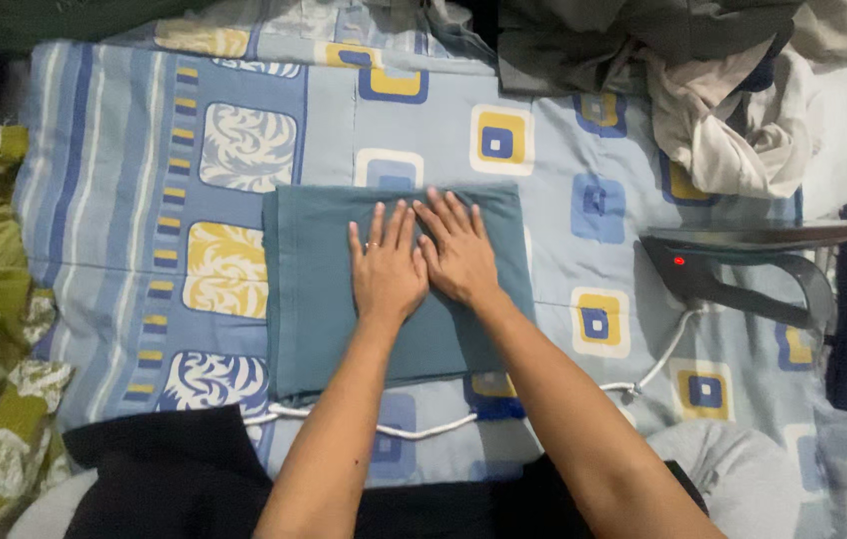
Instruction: The person irons a blue t-shirt on a patterned sheet on the floor, smoothing it out and folding it into a rectangle.
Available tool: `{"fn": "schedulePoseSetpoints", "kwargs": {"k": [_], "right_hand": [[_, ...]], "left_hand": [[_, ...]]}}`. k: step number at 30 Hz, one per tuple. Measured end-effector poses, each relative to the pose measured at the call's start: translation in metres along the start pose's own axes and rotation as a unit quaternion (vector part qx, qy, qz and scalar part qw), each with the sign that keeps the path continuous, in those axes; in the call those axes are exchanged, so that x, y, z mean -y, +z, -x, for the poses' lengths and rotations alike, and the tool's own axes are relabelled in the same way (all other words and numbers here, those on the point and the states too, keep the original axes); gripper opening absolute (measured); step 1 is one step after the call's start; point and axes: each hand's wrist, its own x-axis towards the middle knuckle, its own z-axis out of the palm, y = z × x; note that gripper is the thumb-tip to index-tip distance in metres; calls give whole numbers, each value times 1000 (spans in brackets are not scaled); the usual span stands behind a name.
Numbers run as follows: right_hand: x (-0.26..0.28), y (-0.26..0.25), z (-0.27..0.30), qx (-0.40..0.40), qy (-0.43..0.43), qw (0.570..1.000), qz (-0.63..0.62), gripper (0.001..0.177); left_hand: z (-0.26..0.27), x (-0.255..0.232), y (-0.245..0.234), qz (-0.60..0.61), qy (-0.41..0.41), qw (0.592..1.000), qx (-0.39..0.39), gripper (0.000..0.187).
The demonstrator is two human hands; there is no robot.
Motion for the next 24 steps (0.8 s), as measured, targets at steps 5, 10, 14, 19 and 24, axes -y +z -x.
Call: {"fn": "schedulePoseSetpoints", "kwargs": {"k": [5,10,14,19,24], "right_hand": [[-10,-3,-28,5,76,994,77,60],[-31,-17,-33,-5,161,981,110,66],[-55,-31,0,-31,234,967,99,73],[-93,-28,57,-47,265,958,100,71],[-70,-25,71,-148,329,926,-108,63]], "left_hand": [[-52,34,-3,-72,-57,995,-23,66],[-53,73,-17,-68,-91,993,-30,63],[-37,82,-23,-108,-119,986,-46,63],[-14,98,-34,-57,-285,953,-81,62],[19,54,-29,-81,-255,955,-124,75]]}}
